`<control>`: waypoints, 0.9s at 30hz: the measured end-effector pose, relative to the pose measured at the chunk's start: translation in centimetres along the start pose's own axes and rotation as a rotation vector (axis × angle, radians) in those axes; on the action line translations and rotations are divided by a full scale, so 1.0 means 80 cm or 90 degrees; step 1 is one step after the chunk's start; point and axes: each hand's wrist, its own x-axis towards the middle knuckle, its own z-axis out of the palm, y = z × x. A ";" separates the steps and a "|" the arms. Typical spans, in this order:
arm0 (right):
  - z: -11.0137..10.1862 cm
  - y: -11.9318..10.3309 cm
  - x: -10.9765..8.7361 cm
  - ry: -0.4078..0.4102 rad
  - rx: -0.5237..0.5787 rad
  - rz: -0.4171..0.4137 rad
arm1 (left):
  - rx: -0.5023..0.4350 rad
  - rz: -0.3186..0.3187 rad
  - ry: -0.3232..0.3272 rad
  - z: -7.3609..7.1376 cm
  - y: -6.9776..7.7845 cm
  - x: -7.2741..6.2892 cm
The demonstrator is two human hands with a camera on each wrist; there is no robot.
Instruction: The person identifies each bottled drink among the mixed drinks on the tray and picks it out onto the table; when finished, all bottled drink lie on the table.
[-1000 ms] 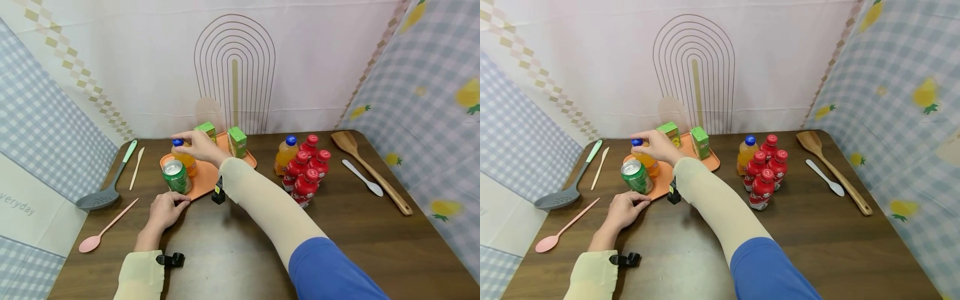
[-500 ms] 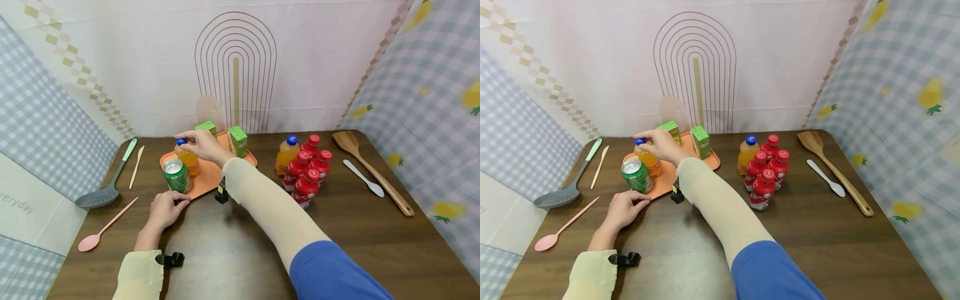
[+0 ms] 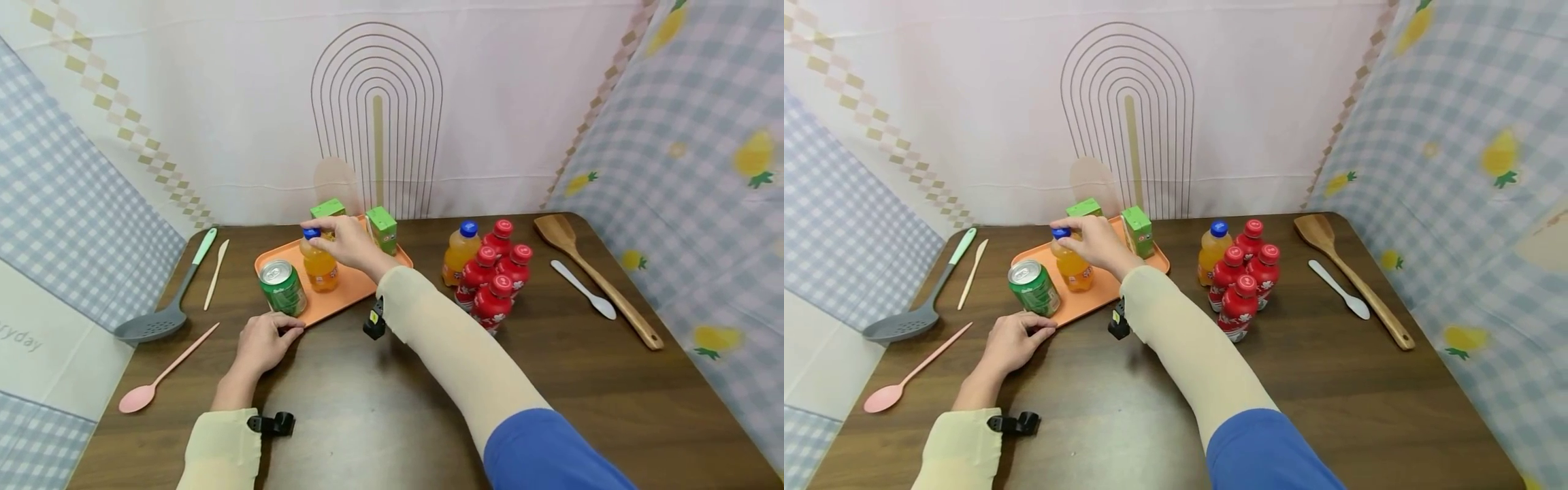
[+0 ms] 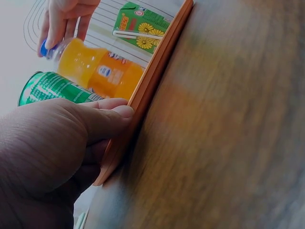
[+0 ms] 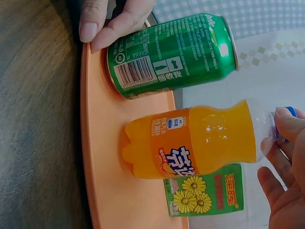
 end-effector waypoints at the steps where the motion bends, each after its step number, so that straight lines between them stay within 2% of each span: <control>1: -0.001 0.001 -0.002 0.005 -0.006 0.000 | 0.000 0.000 -0.001 -0.001 0.000 0.000; 6: -0.008 0.008 -0.014 0.032 -0.025 -0.002 | 0.004 -0.001 0.003 -0.004 -0.002 -0.001; 12: -0.014 0.014 -0.029 0.058 -0.013 0.006 | 0.000 -0.006 0.004 -0.005 -0.005 -0.003; 19: -0.010 0.022 -0.045 0.124 -0.008 -0.015 | 0.001 -0.006 0.001 -0.002 -0.006 -0.006; 23: -0.009 0.024 -0.056 0.170 -0.008 -0.038 | -0.006 -0.003 0.001 0.000 -0.003 -0.006; 27: -0.016 0.020 -0.070 0.214 -0.007 -0.090 | -0.006 0.000 0.007 -0.002 -0.001 -0.003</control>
